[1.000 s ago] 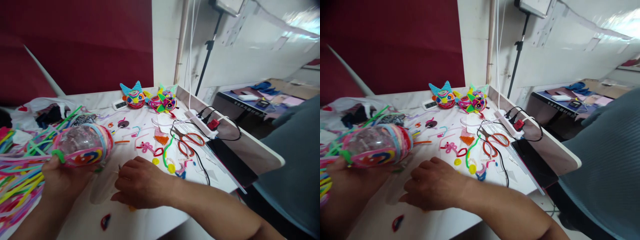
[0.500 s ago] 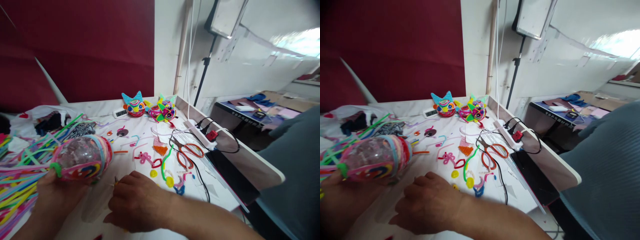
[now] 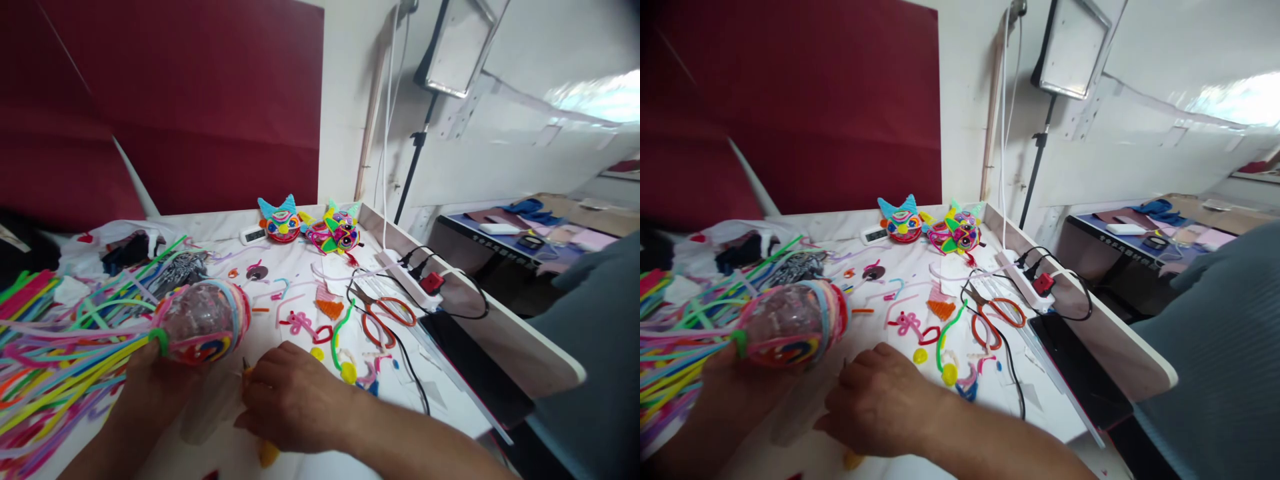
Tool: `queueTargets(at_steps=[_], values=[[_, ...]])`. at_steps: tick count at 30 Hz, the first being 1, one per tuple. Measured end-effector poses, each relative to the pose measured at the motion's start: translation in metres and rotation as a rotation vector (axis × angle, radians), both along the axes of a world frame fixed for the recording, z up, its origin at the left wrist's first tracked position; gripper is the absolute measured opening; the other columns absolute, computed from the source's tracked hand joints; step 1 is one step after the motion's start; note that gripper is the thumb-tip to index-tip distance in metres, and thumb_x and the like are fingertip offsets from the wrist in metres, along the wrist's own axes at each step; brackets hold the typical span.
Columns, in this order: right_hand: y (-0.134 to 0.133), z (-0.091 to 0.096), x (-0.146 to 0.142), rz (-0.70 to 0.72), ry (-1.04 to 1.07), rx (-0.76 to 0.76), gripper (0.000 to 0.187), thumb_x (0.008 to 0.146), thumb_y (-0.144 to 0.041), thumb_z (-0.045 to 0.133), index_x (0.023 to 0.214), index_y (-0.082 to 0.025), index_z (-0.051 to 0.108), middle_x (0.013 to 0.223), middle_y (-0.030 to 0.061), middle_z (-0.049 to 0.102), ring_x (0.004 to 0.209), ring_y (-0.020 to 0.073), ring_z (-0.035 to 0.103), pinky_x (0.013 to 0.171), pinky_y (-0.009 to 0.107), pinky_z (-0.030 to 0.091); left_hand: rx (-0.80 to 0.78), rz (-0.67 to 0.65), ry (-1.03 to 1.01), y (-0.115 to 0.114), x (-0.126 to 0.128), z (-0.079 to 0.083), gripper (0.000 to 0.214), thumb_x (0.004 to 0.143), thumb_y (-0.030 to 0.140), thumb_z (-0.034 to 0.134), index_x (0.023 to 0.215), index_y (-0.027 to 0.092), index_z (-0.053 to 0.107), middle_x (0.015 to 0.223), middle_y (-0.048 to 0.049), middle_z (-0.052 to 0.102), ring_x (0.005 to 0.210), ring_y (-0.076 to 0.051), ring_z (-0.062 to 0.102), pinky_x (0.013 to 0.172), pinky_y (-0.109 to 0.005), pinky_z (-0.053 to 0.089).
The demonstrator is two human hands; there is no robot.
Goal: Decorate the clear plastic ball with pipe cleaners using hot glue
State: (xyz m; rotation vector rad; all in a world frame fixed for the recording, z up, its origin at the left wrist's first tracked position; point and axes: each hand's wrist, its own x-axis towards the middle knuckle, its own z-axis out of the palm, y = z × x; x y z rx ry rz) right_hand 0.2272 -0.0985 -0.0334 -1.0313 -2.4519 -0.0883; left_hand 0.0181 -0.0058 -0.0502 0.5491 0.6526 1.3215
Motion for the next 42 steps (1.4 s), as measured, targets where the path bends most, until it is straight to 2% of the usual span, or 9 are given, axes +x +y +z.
queueTargets(at_steps=[4,9,11,15,22,27,34,40,42], values=[[0.001,0.001,0.003,0.01,-0.002,0.024,0.043,0.104,-0.048,0.049,0.082,-0.017,0.068,0.079,0.0032,0.068,0.075,0.017,0.059,0.071,0.033,0.04,-0.018,0.063,0.059,0.012,0.021,0.018,0.06,0.071,0.046,0.075,0.129,0.032,0.066,0.094,-0.0004,0.081,0.069,-0.023,0.074,0.061,-0.032,0.064],[0.002,0.006,0.016,-0.087,0.075,0.061,0.034,0.104,-0.031,0.049,0.079,-0.018,0.068,0.074,0.0037,0.066,0.071,0.0171,0.058,0.069,0.032,0.042,0.033,0.024,0.038,0.002,0.02,0.021,0.064,0.061,0.039,0.084,0.122,0.025,0.069,0.091,-0.0013,0.081,0.07,-0.025,0.074,0.062,-0.034,0.064],[0.006,0.008,0.029,-0.214,0.17,0.029,0.033,0.102,-0.027,0.049,0.079,-0.017,0.069,0.077,0.0058,0.069,0.076,0.0179,0.062,0.074,0.032,0.046,0.057,0.004,0.042,0.002,0.02,0.02,0.064,0.06,0.038,0.086,0.12,0.023,0.069,0.091,-0.0025,0.081,0.074,-0.026,0.075,0.063,-0.034,0.064],[0.025,0.019,0.066,-0.704,0.346,-0.181,0.019,0.098,-0.02,0.053,0.099,-0.019,0.072,0.096,0.0052,0.076,0.084,0.0159,0.069,0.079,0.027,0.05,0.14,-0.038,0.046,0.004,0.02,0.015,0.077,0.054,0.031,0.092,0.125,0.028,0.063,0.103,-0.0028,0.079,0.084,-0.025,0.075,0.07,-0.031,0.063],[0.086,0.036,0.101,-0.945,0.148,-0.33,0.017,0.095,-0.021,0.062,0.108,-0.016,0.072,0.108,0.01,0.075,0.099,0.0214,0.07,0.086,0.032,0.053,0.23,-0.082,0.093,-0.005,0.023,0.016,0.08,0.059,0.03,0.088,0.133,0.031,0.055,0.124,-0.0047,0.069,0.105,-0.025,0.07,0.084,-0.033,0.061],[0.119,0.026,0.096,-1.046,-0.038,-0.435,0.035,0.099,-0.037,0.064,0.128,-0.017,0.062,0.129,0.0097,0.065,0.109,0.0239,0.066,0.092,0.046,0.058,0.259,-0.123,0.115,-0.01,0.022,0.019,0.07,0.062,0.029,0.083,0.125,0.032,0.055,0.126,-0.0035,0.067,0.114,-0.026,0.066,0.094,-0.04,0.058],[0.127,0.017,0.099,-1.106,-0.088,-0.414,0.038,0.098,-0.036,0.066,0.129,-0.016,0.061,0.13,0.0116,0.063,0.11,0.0245,0.066,0.092,0.045,0.058,0.254,-0.151,0.071,-0.009,0.018,0.022,0.074,0.063,0.032,0.082,0.13,0.034,0.05,0.132,-0.0048,0.064,0.123,-0.03,0.062,0.101,-0.048,0.053],[0.113,0.057,0.09,-0.996,0.109,-0.223,0.019,0.101,-0.021,0.056,0.105,-0.01,0.071,0.105,0.0173,0.073,0.099,0.0246,0.071,0.09,0.037,0.055,0.326,-0.182,0.096,-0.01,0.015,0.018,0.082,0.06,0.037,0.085,0.133,0.034,0.047,0.134,-0.0045,0.062,0.121,-0.029,0.062,0.101,-0.046,0.053],[0.098,0.076,0.083,-0.916,0.205,-0.157,0.021,0.101,-0.02,0.051,0.107,-0.013,0.07,0.097,0.0129,0.075,0.091,0.0216,0.071,0.083,0.032,0.055,0.4,-0.17,0.151,-0.008,0.014,0.014,0.087,0.057,0.038,0.088,0.132,0.033,0.046,0.131,-0.0049,0.063,0.117,-0.029,0.063,0.099,-0.044,0.053]])
